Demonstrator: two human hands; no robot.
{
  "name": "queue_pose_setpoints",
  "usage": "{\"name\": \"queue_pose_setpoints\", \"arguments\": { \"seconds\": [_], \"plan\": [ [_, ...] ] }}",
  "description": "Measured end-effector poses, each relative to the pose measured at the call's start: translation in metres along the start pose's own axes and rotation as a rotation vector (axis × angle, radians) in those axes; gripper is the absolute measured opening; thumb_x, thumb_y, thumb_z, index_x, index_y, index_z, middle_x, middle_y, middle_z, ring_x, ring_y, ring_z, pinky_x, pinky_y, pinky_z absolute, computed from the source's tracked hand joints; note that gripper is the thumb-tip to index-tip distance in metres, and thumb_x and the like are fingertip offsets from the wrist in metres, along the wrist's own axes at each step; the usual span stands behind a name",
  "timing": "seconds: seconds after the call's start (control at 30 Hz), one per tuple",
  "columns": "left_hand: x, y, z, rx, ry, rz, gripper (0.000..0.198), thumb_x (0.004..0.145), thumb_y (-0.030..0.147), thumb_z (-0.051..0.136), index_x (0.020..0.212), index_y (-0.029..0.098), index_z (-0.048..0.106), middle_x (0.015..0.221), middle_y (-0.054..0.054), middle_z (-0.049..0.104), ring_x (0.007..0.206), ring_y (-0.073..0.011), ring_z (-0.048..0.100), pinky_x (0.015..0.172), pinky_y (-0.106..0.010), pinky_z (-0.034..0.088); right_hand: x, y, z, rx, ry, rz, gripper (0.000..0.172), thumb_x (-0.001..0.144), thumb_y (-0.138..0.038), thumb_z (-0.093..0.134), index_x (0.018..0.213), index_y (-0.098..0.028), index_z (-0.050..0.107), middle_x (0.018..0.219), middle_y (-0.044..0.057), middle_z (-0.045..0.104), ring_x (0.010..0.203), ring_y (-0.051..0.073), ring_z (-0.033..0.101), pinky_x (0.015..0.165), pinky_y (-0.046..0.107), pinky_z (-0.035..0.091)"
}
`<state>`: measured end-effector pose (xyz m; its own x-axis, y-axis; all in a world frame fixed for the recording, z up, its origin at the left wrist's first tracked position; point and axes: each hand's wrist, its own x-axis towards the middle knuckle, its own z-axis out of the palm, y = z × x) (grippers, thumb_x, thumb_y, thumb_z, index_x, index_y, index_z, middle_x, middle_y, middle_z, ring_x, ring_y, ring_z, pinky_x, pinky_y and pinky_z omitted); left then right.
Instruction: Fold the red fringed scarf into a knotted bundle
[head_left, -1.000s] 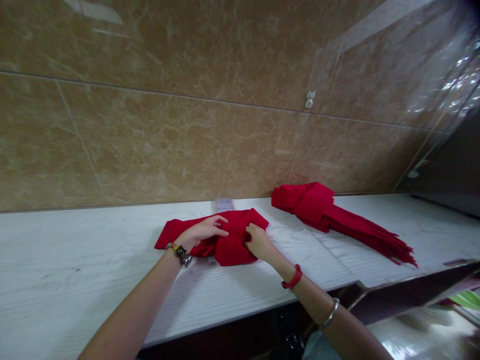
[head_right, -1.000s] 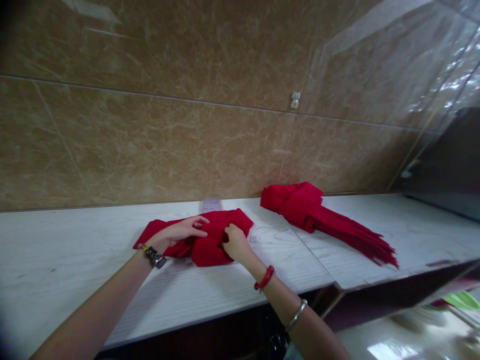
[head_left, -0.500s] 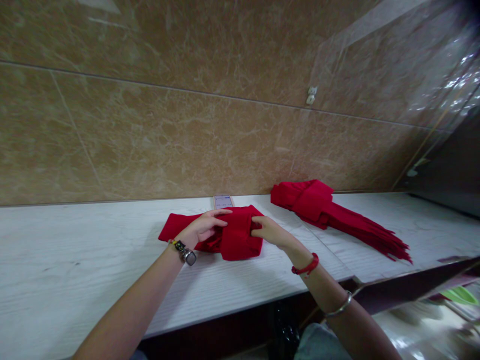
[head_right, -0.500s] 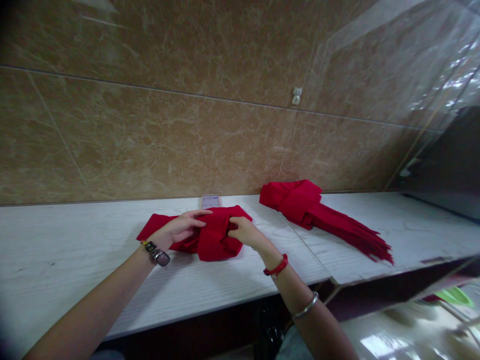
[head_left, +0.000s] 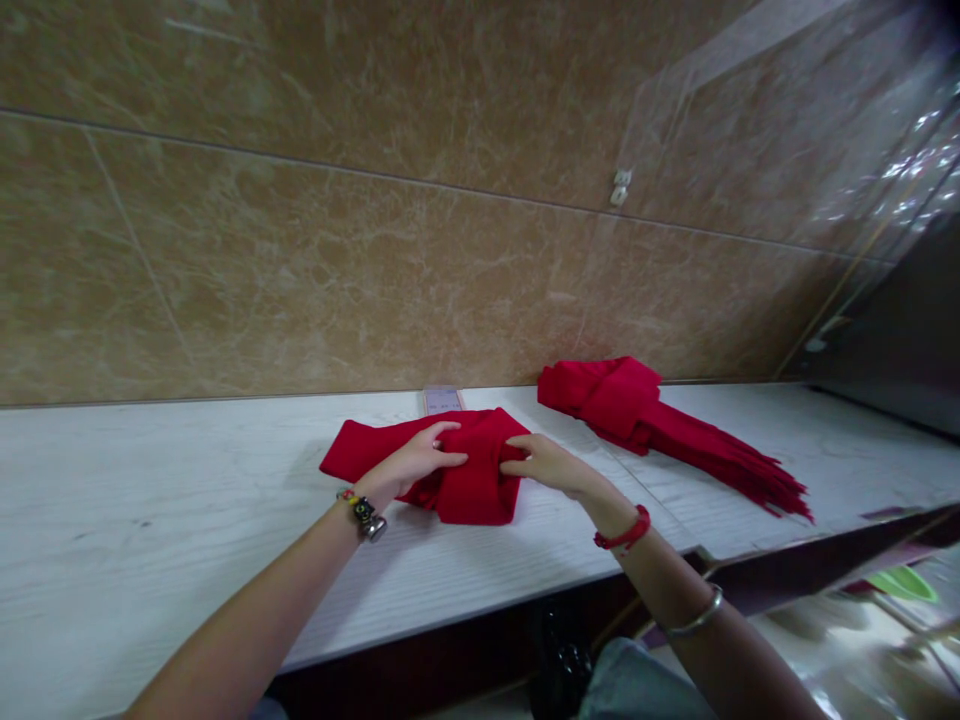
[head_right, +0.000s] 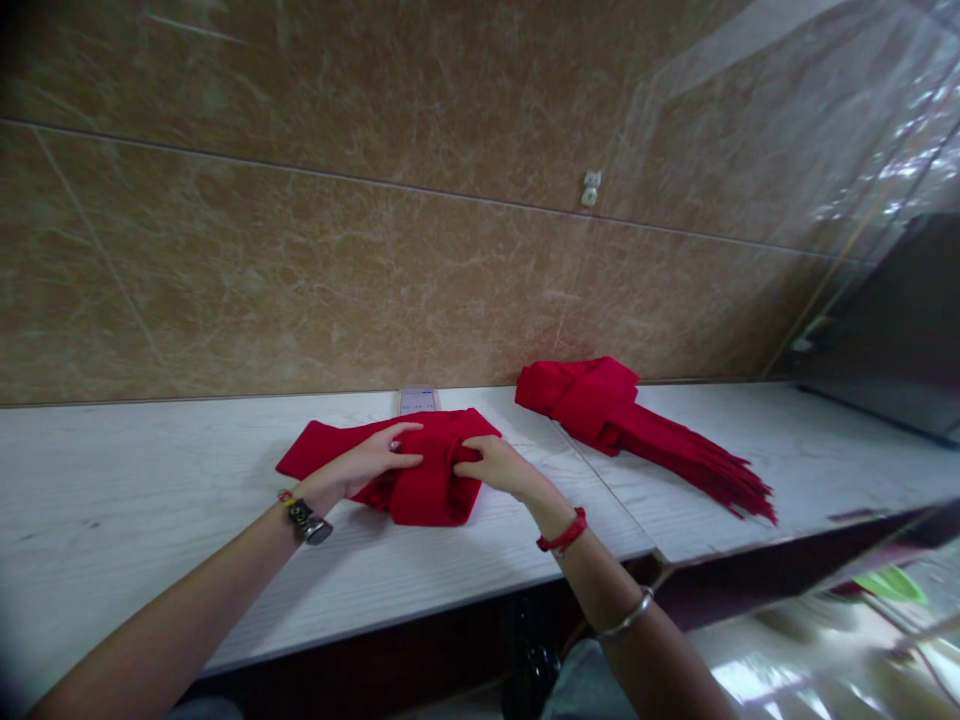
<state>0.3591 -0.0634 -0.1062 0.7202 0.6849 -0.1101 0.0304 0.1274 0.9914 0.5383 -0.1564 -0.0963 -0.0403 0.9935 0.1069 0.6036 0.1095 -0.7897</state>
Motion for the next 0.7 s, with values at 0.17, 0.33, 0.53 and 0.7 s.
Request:
{"name": "queue_pose_setpoints", "arguments": {
  "seconds": [0.17,0.33,0.53,0.7],
  "plan": [
    [-0.006,0.001,-0.004,-0.006,-0.043,-0.075,0.064,0.064,0.003,0.065,0.122,0.017,0.042,0.1,-0.009,0.061,0.08,-0.0165,0.062,0.071,-0.028,0.048,-0.022,-0.007,-0.02,0.272,-0.098,0.081,0.023,0.062,-0.022,0.063,0.084,-0.014,0.063,0.083,0.002,0.066,0.079,0.017,0.057,0.079,0.034,0.043],
    [-0.013,0.009,-0.002,-0.029,-0.024,-0.075,0.06,0.068,0.005,0.061,0.123,0.022,0.043,0.101,-0.008,0.059,0.071,-0.0154,0.061,0.059,-0.026,0.049,-0.039,-0.017,-0.037,0.393,0.124,0.015,0.021,0.061,-0.026,0.064,0.08,-0.017,0.058,0.081,0.001,0.063,0.081,0.017,0.057,0.078,0.033,0.044],
    [-0.012,0.009,-0.003,0.002,0.039,-0.078,0.057,0.07,0.007,0.058,0.122,0.024,0.043,0.098,-0.006,0.059,0.073,-0.0138,0.059,0.06,-0.023,0.047,-0.054,-0.011,-0.067,0.24,0.148,0.028,0.024,0.063,-0.025,0.061,0.085,-0.02,0.055,0.082,0.002,0.061,0.078,0.017,0.058,0.074,0.032,0.046],
    [-0.01,0.002,-0.008,0.336,0.155,0.001,0.054,0.066,0.008,0.061,0.119,0.016,0.05,0.094,-0.009,0.059,0.079,-0.016,0.056,0.065,-0.023,0.042,-0.065,0.015,-0.091,-0.115,-0.229,0.218,0.036,0.055,-0.025,0.069,0.09,-0.018,0.063,0.086,0.005,0.065,0.081,0.02,0.059,0.074,0.031,0.046]
  ]
}}
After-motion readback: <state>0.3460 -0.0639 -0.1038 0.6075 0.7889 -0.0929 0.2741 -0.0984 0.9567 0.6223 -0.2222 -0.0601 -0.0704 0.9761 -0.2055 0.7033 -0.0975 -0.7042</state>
